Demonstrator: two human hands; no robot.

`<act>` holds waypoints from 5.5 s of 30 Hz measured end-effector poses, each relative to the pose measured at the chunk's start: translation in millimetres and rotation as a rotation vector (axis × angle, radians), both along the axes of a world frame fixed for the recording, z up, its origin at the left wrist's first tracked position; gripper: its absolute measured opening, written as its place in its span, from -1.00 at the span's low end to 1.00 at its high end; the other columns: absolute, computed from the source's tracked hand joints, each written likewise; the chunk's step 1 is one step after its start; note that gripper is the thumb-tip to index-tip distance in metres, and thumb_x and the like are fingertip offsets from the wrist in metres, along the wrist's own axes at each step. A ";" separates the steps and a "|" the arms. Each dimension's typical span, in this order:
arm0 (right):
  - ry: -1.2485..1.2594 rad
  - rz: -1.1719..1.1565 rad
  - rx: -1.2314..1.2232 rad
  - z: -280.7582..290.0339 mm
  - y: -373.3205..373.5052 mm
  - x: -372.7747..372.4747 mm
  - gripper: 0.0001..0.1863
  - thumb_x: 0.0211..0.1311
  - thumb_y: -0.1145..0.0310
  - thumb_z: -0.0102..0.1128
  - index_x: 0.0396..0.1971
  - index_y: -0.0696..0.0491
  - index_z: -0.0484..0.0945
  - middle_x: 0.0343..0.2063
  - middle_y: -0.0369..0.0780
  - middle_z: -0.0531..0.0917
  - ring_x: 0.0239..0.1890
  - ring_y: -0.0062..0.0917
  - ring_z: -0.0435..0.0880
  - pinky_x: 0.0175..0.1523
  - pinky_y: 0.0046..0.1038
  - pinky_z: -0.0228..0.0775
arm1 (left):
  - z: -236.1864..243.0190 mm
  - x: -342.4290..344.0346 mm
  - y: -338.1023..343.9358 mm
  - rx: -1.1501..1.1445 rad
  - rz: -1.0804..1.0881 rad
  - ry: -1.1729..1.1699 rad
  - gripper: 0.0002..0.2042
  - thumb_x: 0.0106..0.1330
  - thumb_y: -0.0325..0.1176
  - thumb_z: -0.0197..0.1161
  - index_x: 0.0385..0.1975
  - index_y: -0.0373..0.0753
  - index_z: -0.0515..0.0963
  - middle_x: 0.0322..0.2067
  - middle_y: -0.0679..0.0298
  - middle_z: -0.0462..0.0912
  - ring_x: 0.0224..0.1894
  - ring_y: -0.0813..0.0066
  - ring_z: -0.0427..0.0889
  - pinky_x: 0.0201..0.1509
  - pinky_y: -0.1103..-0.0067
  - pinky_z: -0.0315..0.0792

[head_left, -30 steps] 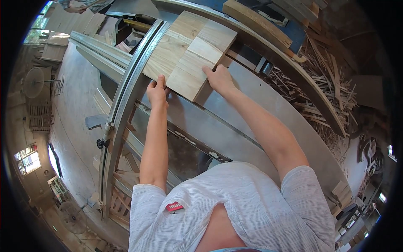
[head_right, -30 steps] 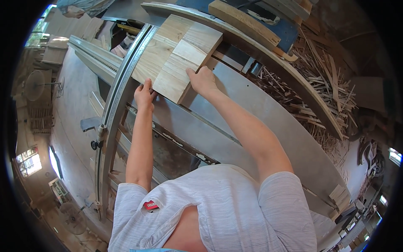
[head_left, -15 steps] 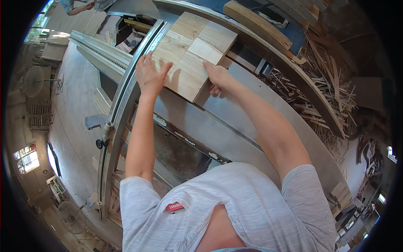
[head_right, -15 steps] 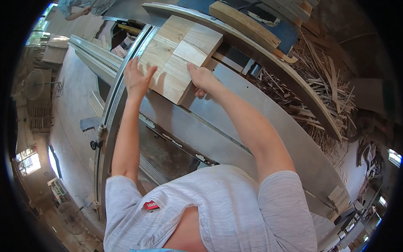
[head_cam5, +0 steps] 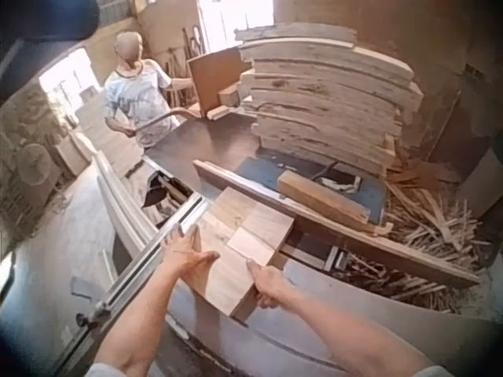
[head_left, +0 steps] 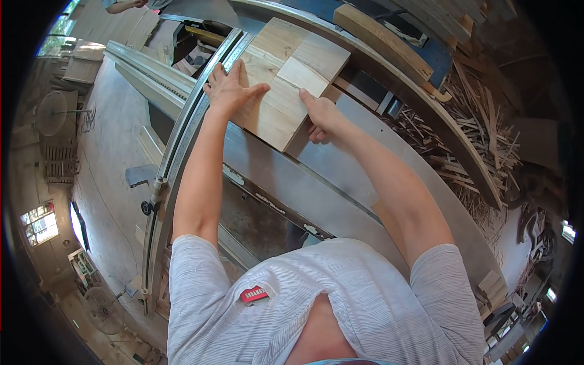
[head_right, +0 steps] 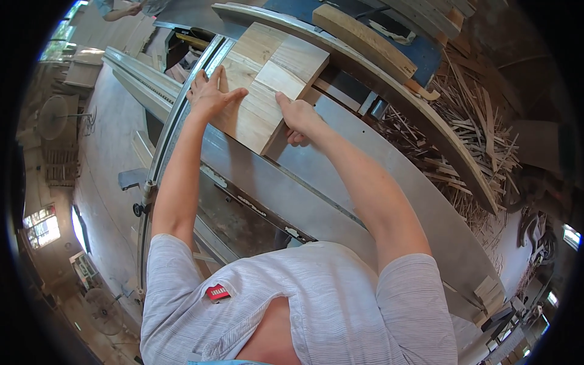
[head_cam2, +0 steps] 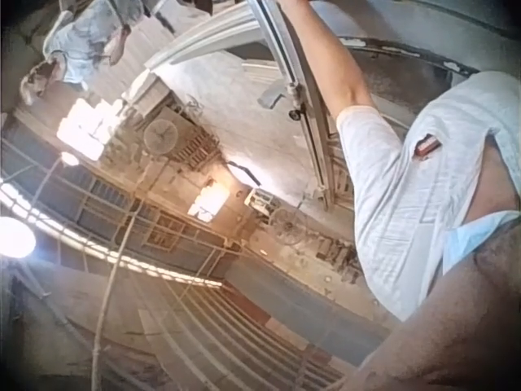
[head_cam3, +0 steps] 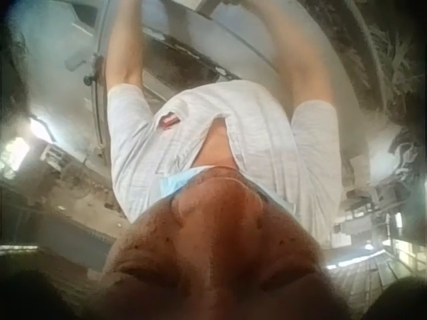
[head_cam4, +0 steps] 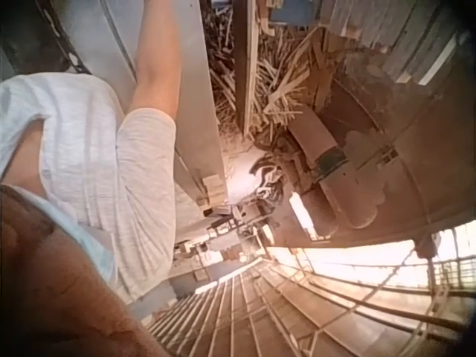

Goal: Cutting wood panels using a sliding table saw and stacking them in a workshop.

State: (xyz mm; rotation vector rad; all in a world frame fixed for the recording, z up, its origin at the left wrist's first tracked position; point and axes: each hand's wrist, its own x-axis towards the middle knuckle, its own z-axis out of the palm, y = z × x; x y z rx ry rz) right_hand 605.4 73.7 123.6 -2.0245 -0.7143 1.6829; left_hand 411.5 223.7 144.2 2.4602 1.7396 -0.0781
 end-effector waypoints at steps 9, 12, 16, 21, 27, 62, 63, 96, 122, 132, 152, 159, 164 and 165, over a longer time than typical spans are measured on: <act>0.014 0.000 -0.010 -2.4 20.9 -4.8 -0.02 0.40 -0.41 -0.24 -0.17 0.42 0.58 -0.46 0.06 0.70 -0.59 -0.26 0.74 -0.58 -0.36 0.54 | 4.3 -4.6 22.7 -0.039 0.006 0.045 0.13 -0.15 0.52 0.42 0.49 0.11 0.25 0.48 -0.12 0.12 0.54 -0.12 0.04 0.49 0.02 0.00; 0.023 -0.005 0.006 -1.9 31.6 -8.0 -0.03 0.40 -0.40 -0.23 -0.20 0.43 0.58 -0.47 0.06 0.70 -0.62 -0.27 0.72 -0.59 -0.34 0.53 | 8.0 -7.6 33.9 -0.037 0.004 0.057 0.14 -0.15 0.52 0.43 0.49 0.10 0.25 0.47 -0.12 0.12 0.53 -0.12 0.06 0.49 0.01 0.02; 0.028 0.005 -0.007 -0.5 46.1 -12.9 -0.03 0.39 -0.41 -0.22 -0.18 0.43 0.57 -0.47 0.05 0.70 -0.62 -0.27 0.71 -0.60 -0.34 0.52 | 13.6 -11.0 48.9 -0.047 0.006 0.063 0.14 -0.15 0.50 0.45 0.49 0.09 0.25 0.47 -0.12 0.13 0.53 -0.13 0.07 0.49 0.00 0.02; 0.033 0.006 -0.013 2.6 66.3 -20.7 -0.03 0.38 -0.42 -0.21 -0.14 0.42 0.56 -0.47 0.05 0.70 -0.62 -0.28 0.72 -0.61 -0.37 0.51 | 13.5 -19.5 69.2 -0.050 0.006 0.067 0.13 -0.14 0.49 0.45 0.49 0.08 0.26 0.47 -0.12 0.13 0.53 -0.12 0.07 0.49 0.02 0.03; 0.062 0.013 0.017 7.5 93.6 -33.8 -0.05 0.39 -0.41 -0.20 -0.13 0.39 0.57 -0.48 0.04 0.70 -0.63 -0.31 0.71 -0.62 -0.40 0.49 | 13.1 -34.9 100.3 -0.054 0.004 0.065 0.12 -0.13 0.48 0.45 0.48 0.07 0.27 0.47 -0.13 0.13 0.53 -0.14 0.07 0.49 0.02 0.03; 0.042 -0.093 0.065 -9.6 384.3 -216.5 -0.16 0.44 -0.34 -0.17 -0.16 0.32 0.56 -0.53 -0.04 0.66 -0.72 -0.43 0.59 -0.69 -0.46 0.31 | -24.5 -211.3 407.9 0.002 0.037 0.092 0.16 -0.18 0.58 0.39 0.52 0.23 0.20 0.54 -0.05 0.04 0.58 -0.05 -0.01 0.54 0.03 -0.03; 0.027 -0.081 0.070 -9.8 391.1 -222.4 -0.16 0.44 -0.34 -0.17 -0.17 0.31 0.57 -0.52 -0.06 0.67 -0.72 -0.44 0.60 -0.67 -0.46 0.33 | -25.3 -217.3 415.6 -0.002 0.039 0.108 0.18 -0.19 0.60 0.37 0.53 0.24 0.18 0.54 -0.05 0.03 0.58 -0.05 -0.01 0.54 0.03 -0.02; -0.061 -0.085 0.110 -13.3 306.4 -205.9 -0.10 0.41 -0.39 -0.17 -0.18 0.33 0.60 -0.50 -0.03 0.72 -0.65 -0.43 0.69 -0.63 -0.50 0.40 | -16.8 -197.3 321.1 -0.001 0.019 0.071 0.14 -0.14 0.62 0.32 0.51 0.18 0.23 0.50 -0.07 0.10 0.56 -0.03 0.04 0.50 0.02 0.03; -0.092 -0.160 0.104 -9.2 -13.1 -54.5 -0.03 0.40 -0.43 -0.19 -0.42 0.40 0.57 -0.55 0.03 0.67 -0.64 -0.31 0.69 -0.61 -0.36 0.45 | -32.2 -96.2 -32.5 0.327 0.095 -0.635 -0.33 0.34 0.03 0.37 0.25 -0.40 0.44 0.19 -0.08 0.46 0.22 -0.01 0.44 0.33 0.27 0.32; -0.334 -0.138 0.401 -23.2 -80.4 -73.3 -0.30 0.34 -0.02 0.14 -0.11 0.50 0.53 -0.07 0.36 0.59 0.08 0.18 0.58 0.24 -0.08 0.44 | -72.0 -83.5 -111.8 -0.439 0.678 -1.254 -0.35 0.39 -0.09 0.38 0.28 -0.47 0.37 -0.10 0.22 0.61 -0.22 0.49 0.60 -0.20 0.55 0.56; -0.476 -0.195 0.409 -37.8 -27.9 -19.4 -0.31 0.16 -0.02 0.20 -0.19 0.48 0.60 -0.11 0.31 0.65 0.02 0.12 0.65 0.20 -0.12 0.50 | -81.3 -17.6 -58.1 -0.518 0.717 -1.403 -0.52 0.35 -0.27 0.43 0.10 -0.50 0.50 -0.14 0.17 0.66 -0.24 0.37 0.68 -0.25 0.51 0.62; -0.446 -0.148 0.361 -37.3 -18.2 -10.9 -0.30 0.15 -0.02 0.19 -0.16 0.48 0.59 -0.10 0.32 0.64 0.04 0.10 0.65 0.22 -0.14 0.49 | -88.2 -2.3 -56.6 -0.453 0.768 -1.478 -0.76 0.39 -0.31 0.37 -0.18 -0.40 0.63 -0.30 0.25 0.68 -0.39 0.51 0.62 -0.33 0.57 0.55; -0.538 -0.196 0.364 -53.8 -13.4 -16.5 -0.27 0.14 -0.04 0.19 -0.10 0.47 0.57 -0.05 0.31 0.63 0.03 0.10 0.65 0.21 -0.15 0.50 | -90.3 -4.1 -52.2 -0.492 0.752 -1.501 -0.62 0.38 -0.31 0.39 0.01 -0.48 0.54 -0.20 0.18 0.66 -0.29 0.40 0.67 -0.28 0.51 0.61; -0.537 -0.192 0.363 -57.6 -15.1 -17.6 -0.27 0.14 -0.04 0.19 -0.10 0.47 0.57 -0.05 0.31 0.63 0.03 0.10 0.65 0.21 -0.15 0.50 | -90.6 -5.2 -52.4 -0.496 0.730 -1.479 -0.62 0.38 -0.32 0.39 0.02 -0.48 0.53 -0.19 0.17 0.66 -0.28 0.39 0.68 -0.27 0.51 0.61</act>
